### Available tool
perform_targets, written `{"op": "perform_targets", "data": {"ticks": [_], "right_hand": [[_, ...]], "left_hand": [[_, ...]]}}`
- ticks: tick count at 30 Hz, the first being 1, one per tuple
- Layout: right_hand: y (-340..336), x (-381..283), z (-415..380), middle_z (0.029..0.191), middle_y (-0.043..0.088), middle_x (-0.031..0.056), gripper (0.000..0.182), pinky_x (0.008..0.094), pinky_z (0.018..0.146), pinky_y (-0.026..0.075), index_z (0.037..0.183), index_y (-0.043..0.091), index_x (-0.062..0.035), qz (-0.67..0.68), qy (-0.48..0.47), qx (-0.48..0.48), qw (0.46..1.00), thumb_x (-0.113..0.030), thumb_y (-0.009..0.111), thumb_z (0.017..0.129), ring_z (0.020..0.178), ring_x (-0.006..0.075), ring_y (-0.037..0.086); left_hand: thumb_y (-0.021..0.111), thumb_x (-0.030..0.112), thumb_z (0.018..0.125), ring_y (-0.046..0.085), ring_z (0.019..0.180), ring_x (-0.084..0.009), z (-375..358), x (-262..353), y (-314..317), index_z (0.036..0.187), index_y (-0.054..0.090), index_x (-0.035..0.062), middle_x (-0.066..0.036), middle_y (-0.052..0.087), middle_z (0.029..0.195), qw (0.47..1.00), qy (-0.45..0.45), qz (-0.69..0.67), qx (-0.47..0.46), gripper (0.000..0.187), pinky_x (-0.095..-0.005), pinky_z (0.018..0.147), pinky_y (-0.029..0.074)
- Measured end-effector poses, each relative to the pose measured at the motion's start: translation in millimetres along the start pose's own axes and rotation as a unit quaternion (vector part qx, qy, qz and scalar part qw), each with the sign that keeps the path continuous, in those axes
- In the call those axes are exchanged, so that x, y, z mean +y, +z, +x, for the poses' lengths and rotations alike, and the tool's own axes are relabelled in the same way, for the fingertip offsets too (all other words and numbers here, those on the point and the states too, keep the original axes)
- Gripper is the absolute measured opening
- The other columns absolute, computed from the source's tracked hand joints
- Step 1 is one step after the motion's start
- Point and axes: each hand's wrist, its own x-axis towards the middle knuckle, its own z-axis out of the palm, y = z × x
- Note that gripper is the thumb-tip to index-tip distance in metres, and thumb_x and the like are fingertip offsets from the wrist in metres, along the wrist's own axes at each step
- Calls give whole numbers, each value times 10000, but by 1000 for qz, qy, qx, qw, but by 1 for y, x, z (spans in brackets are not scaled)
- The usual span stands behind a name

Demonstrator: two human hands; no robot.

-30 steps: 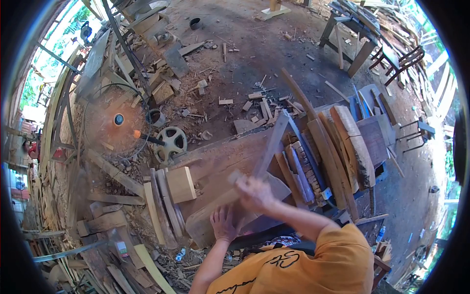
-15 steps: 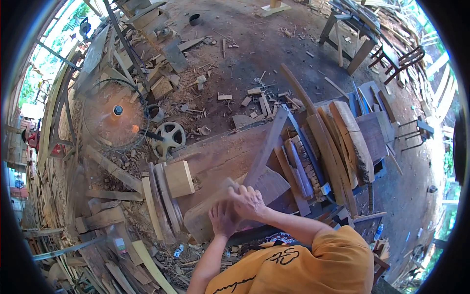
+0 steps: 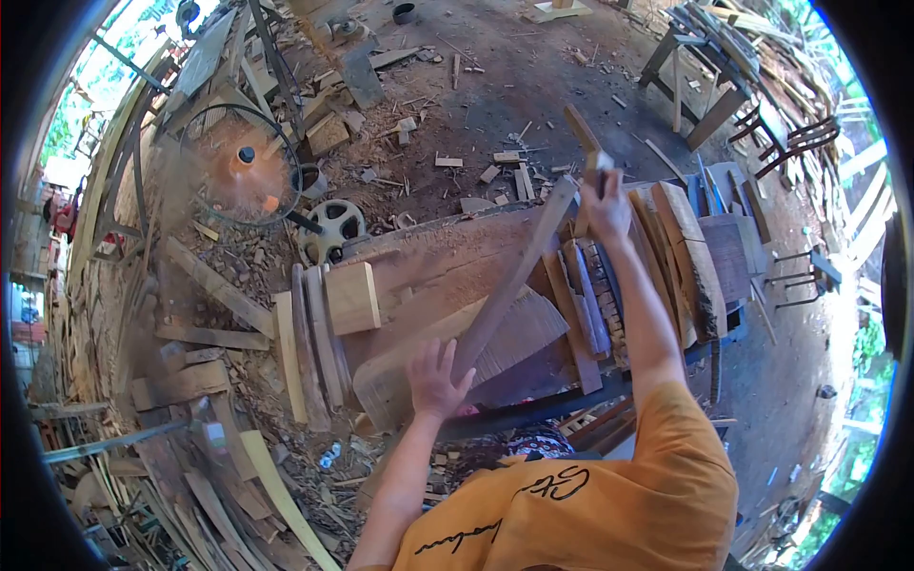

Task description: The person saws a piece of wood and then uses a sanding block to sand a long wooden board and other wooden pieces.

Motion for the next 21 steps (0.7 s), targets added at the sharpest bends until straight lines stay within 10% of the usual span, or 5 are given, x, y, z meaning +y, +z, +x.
{"op": "perform_targets", "data": {"ticks": [8,21], "right_hand": [[-55,5,-227,1114,652,252,574,505,882,484,1304,437,-135,47,54,-152,986,-346,688,833,1037,466,620],[-117,22,-314,1096,660,238,608,497,853,502,1331,413,-174,33,46,-134,989,-334,717,828,1002,456,641]], "left_hand": [[715,457,812,353,1355,-365,-12,0,-6,1430,428,161,-149,433,1411,999,12,-45,17,744,-550,1092,262],[681,169,861,489,1064,-309,-162,-41,-11,1399,520,264,-79,488,1174,993,-77,-18,82,570,-450,940,433]]}}
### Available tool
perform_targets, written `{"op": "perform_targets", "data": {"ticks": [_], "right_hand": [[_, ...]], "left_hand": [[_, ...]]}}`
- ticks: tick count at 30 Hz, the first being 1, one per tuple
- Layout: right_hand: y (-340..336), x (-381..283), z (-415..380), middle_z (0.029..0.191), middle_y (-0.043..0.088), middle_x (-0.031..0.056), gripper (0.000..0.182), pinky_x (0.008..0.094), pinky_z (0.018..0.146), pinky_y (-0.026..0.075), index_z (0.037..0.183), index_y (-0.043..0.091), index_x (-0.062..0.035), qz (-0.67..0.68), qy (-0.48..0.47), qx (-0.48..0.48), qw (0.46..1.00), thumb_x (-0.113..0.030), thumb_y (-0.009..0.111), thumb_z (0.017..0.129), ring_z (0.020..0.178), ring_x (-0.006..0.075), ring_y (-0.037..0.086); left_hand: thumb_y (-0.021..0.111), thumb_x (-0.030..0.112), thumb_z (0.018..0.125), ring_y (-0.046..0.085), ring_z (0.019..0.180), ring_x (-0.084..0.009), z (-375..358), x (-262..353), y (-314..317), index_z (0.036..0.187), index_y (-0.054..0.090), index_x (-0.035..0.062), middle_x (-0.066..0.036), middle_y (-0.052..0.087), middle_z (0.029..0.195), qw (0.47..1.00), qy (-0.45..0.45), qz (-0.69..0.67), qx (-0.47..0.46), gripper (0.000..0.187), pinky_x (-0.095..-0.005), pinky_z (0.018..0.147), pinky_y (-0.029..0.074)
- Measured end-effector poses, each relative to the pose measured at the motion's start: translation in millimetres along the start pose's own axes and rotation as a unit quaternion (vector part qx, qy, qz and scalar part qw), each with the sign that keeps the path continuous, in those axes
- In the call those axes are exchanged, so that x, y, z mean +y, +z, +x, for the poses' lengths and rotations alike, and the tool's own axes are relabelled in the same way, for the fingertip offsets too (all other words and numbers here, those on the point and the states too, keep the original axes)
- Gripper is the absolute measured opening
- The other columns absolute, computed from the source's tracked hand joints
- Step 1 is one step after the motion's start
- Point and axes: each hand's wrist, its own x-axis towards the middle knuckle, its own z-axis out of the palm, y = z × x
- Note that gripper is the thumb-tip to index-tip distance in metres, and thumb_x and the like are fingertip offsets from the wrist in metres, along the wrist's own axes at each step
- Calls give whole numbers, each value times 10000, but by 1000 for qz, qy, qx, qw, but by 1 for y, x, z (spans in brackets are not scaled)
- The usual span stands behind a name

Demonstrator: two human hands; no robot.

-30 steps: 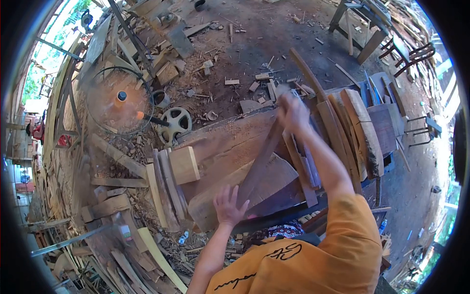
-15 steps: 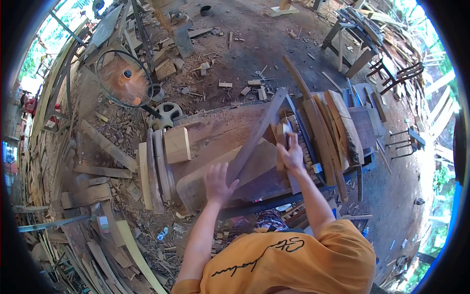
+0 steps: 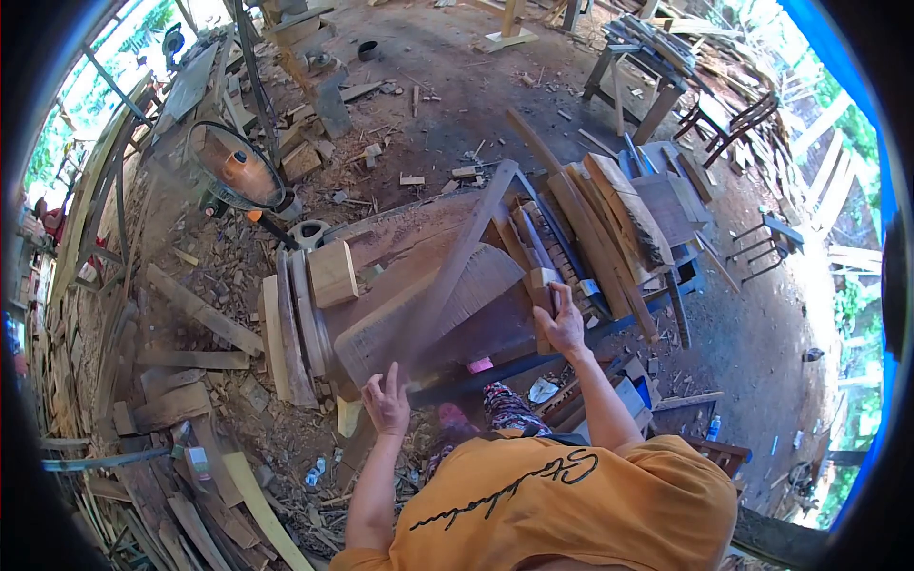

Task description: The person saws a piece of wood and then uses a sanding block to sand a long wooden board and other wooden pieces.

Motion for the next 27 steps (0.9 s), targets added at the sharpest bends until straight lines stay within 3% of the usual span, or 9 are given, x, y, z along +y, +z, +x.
{"op": "perform_targets", "data": {"ticks": [3,4,10,20,22,25,26,27], "right_hand": [[8,-10,-18,1080,661,237,610,492,844,508,1330,415,-162,26,-24,4,999,-333,717,828,993,449,644],[14,-8,-22,1068,664,230,616,488,832,512,1338,415,-158,26,-37,2,999,-335,714,830,983,439,650],[21,-18,-49,1069,661,244,634,483,847,506,1359,406,-164,52,-60,-24,997,-353,708,834,992,436,648],[16,-22,-77,1085,659,241,624,492,868,499,1342,406,-160,45,-38,-53,997,-372,703,836,1017,432,643],[20,-24,-81,1093,657,240,623,496,868,502,1344,404,-165,39,-40,-64,996,-379,698,837,1017,433,644],[21,-28,-84,1105,654,239,629,494,867,504,1345,404,-164,28,-38,-85,995,-385,697,834,1013,438,643],[23,-29,-85,1124,648,239,632,491,871,504,1346,405,-163,32,-35,-90,995,-386,695,831,1026,441,637],[24,-29,-85,1124,648,239,632,491,871,504,1346,405,-163,32,-34,-90,995,-386,695,831,1026,441,637]], "left_hand": [[647,172,892,564,1002,-316,11,-9,-20,1373,532,185,-98,551,1091,996,38,-71,-29,494,-430,891,481],[606,189,929,619,967,-331,16,-8,-32,1324,547,110,-122,603,1049,992,-5,-103,-79,407,-432,841,512],[556,203,961,636,967,-379,22,-17,-33,1229,583,52,-180,652,1053,986,23,-155,-60,309,-457,819,514],[530,256,989,657,874,-407,31,-40,-13,1101,618,52,-208,685,941,984,39,-171,-36,248,-476,743,524],[522,284,997,659,851,-409,40,-48,-20,1065,614,69,-209,683,917,983,32,-123,-131,243,-475,725,530],[510,302,1004,656,854,-414,40,-62,-17,1094,589,104,-212,682,931,976,28,-116,-179,232,-491,731,523],[510,302,1004,656,854,-414,41,-59,-16,1094,589,104,-212,682,931,976,29,-117,-181,232,-491,731,523],[536,336,987,653,866,-408,40,-56,-14,1135,573,117,-200,663,959,981,42,-141,-122,267,-500,727,520]]}}
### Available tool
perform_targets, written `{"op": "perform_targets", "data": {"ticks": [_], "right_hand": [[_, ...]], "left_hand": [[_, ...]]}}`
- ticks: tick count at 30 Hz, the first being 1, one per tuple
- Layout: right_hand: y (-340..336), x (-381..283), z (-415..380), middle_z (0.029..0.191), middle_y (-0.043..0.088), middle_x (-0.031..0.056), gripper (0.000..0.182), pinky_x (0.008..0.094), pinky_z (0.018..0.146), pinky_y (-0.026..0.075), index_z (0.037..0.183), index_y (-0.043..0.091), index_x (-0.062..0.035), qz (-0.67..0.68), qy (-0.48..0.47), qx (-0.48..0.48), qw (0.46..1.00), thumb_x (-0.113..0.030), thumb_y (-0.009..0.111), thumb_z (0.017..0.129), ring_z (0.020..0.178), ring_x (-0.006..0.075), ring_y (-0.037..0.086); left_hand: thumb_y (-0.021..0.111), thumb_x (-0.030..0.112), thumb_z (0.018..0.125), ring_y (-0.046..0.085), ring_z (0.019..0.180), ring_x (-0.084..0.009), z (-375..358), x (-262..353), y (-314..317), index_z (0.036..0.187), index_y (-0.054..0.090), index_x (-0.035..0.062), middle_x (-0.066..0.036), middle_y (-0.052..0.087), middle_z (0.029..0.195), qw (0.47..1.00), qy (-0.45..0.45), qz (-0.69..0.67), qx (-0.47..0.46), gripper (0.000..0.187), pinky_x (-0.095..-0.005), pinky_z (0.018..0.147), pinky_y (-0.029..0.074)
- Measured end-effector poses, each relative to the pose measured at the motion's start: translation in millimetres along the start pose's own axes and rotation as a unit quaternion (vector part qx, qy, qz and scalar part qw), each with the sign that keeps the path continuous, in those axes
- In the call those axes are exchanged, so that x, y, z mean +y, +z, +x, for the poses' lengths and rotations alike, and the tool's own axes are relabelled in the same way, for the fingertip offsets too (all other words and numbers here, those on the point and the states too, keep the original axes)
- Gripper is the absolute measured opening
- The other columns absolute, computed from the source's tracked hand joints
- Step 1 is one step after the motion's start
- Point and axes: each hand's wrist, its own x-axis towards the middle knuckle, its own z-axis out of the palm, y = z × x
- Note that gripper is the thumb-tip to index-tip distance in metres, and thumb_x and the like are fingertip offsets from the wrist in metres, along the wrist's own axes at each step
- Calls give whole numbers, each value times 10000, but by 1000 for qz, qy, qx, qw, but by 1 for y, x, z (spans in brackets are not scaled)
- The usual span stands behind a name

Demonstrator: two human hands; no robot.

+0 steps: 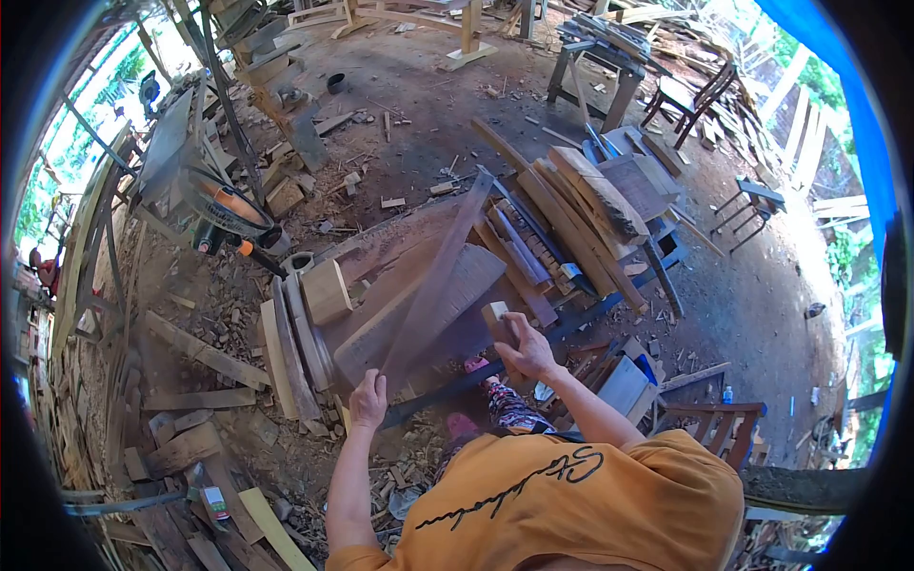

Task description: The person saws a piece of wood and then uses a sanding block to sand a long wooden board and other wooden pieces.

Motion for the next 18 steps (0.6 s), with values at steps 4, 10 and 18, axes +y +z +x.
{"op": "perform_targets", "data": {"ticks": [4,10,18], "right_hand": [[6,-2,6,1164,636,235,633,490,883,503,1357,394,-163,-18,1,-8,1000,-372,686,835,1057,440,626],[24,-6,27,1179,628,230,676,495,891,500,1427,352,-177,-42,-14,21,999,-345,672,855,1055,433,621],[74,-60,66,1018,619,202,665,516,817,507,1435,362,-185,-70,-82,47,993,-304,665,855,940,415,631]], "left_hand": [[632,448,903,633,897,-370,-3,28,-18,1269,521,143,-153,565,1046,995,36,97,4,489,-498,710,516],[702,459,831,550,906,-308,-11,32,4,1307,558,152,-111,512,1051,986,-17,158,41,584,-441,760,481],[644,468,865,457,1150,-326,20,83,-6,1339,559,179,-104,504,1204,977,-61,199,39,561,-502,962,343]]}}
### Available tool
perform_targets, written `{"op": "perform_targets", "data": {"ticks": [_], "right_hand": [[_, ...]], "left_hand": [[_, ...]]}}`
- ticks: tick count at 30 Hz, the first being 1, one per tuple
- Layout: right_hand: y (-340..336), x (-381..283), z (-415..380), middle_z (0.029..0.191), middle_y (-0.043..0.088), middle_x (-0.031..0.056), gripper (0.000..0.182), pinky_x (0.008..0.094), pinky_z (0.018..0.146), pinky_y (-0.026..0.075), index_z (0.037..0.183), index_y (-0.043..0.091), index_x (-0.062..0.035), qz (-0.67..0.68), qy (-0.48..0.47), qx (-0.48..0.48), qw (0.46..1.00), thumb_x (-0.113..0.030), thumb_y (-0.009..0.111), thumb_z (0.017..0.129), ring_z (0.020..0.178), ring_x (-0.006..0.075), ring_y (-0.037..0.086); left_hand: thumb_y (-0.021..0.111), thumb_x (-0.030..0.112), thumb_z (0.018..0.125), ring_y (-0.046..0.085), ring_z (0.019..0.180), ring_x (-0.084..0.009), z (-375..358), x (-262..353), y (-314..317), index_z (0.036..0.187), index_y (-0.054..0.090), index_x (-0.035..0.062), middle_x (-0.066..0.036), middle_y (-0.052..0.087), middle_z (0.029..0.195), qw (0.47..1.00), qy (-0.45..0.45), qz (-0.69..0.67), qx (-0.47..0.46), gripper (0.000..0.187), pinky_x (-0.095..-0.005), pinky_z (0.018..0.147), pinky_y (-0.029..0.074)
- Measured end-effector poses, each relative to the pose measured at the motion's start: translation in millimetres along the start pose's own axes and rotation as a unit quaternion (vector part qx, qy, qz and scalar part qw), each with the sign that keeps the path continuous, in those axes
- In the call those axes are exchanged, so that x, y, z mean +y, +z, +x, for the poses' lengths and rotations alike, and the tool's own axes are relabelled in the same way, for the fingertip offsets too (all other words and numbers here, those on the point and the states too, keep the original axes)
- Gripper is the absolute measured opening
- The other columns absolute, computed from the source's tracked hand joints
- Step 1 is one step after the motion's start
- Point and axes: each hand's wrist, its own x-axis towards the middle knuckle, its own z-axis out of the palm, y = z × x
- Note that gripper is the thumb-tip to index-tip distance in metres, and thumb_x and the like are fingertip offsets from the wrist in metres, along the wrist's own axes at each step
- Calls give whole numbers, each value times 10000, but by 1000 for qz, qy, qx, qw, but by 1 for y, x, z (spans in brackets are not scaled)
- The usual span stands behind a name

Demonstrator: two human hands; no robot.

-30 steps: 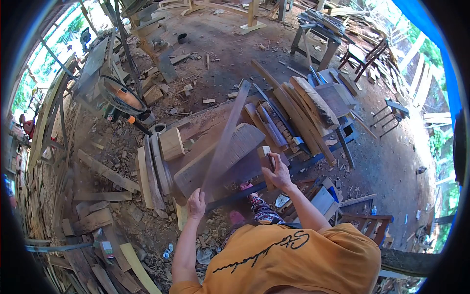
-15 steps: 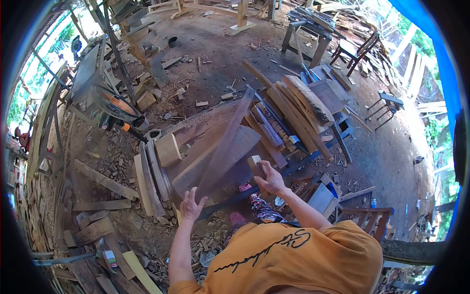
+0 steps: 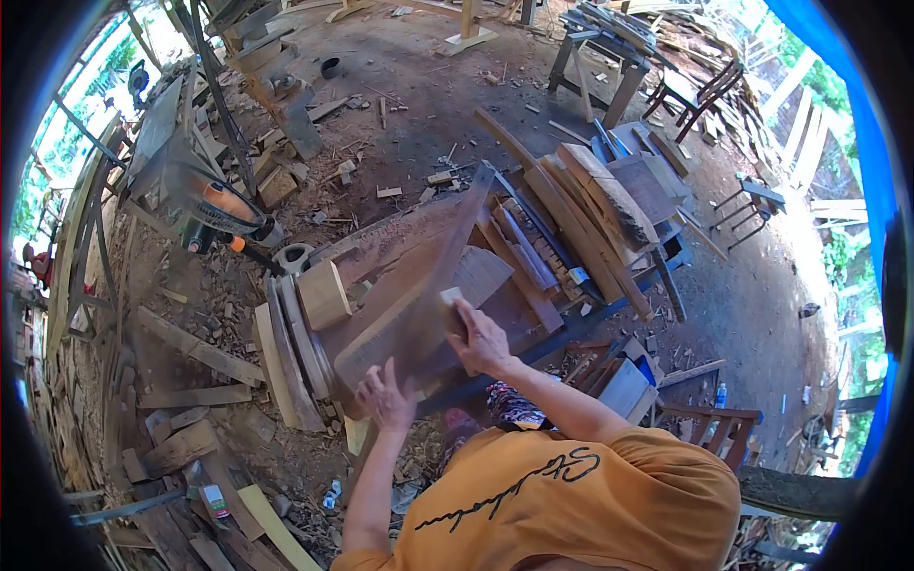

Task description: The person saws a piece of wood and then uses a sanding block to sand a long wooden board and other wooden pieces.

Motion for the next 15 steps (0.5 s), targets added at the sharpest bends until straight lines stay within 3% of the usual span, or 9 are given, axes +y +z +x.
{"op": "perform_targets", "data": {"ticks": [1,4,5,7,9,10,12,14,15], "right_hand": [[6,-10,3,964,601,188,656,512,770,514,1422,371,-185,-19,-17,2,1000,-302,662,846,889,395,632],[27,-27,20,1003,604,188,683,497,805,511,1417,393,-175,-52,-12,-58,997,-297,690,814,939,387,628],[34,-24,30,973,599,193,655,498,759,517,1398,415,-178,-82,-29,-65,994,-267,680,806,903,386,631],[36,-1,72,939,587,197,617,524,693,512,1379,438,-190,-159,-76,-19,984,-240,657,804,829,396,629],[26,43,143,916,560,198,546,551,618,493,1336,468,-197,-202,-60,126,969,-227,624,814,720,397,618],[15,61,184,913,565,210,522,542,594,488,1342,454,-161,-224,-12,118,967,-217,569,837,767,400,620],[1,99,254,979,587,243,518,564,694,497,1330,450,-191,-221,30,129,966,-243,597,836,841,434,634],[-14,94,281,993,592,241,550,570,723,487,1349,431,-193,-184,98,66,976,-264,613,835,853,447,631],[-4,94,274,988,588,243,564,568,716,485,1366,425,-182,-174,86,118,974,-262,607,839,834,441,627]], "left_hand": [[617,464,896,455,1178,-333,11,5,7,1345,557,191,-108,503,1241,996,41,-20,72,529,-501,977,339],[563,430,937,415,1274,-344,65,24,39,1375,541,220,-126,474,1361,989,65,-75,113,486,-506,1037,301],[563,430,937,415,1274,-344,76,27,52,1375,541,220,-126,474,1361,989,64,-74,113,486,-506,1037,301],[527,413,961,378,1334,-343,98,30,71,1424,501,248,-134,450,1418,996,67,21,46,492,-528,1067,275],[553,435,935,374,1340,-349,98,33,63,1415,498,226,-134,447,1416,997,71,-1,25,526,-558,1079,263],[578,457,909,370,1346,-355,100,36,56,1405,495,205,-133,444,1415,996,83,-25,18,563,-588,1091,252],[586,513,892,359,1357,-358,106,40,50,1431,471,202,-141,435,1427,997,72,-14,9,632,-590,1086,255],[591,583,864,357,1357,-364,106,41,46,1446,457,213,-146,430,1434,997,57,-36,-28,702,-586,1089,251],[603,647,822,347,1365,-361,106,40,48,1457,436,223,-149,420,1445,998,58,-27,-29,781,-577,1087,250]]}}
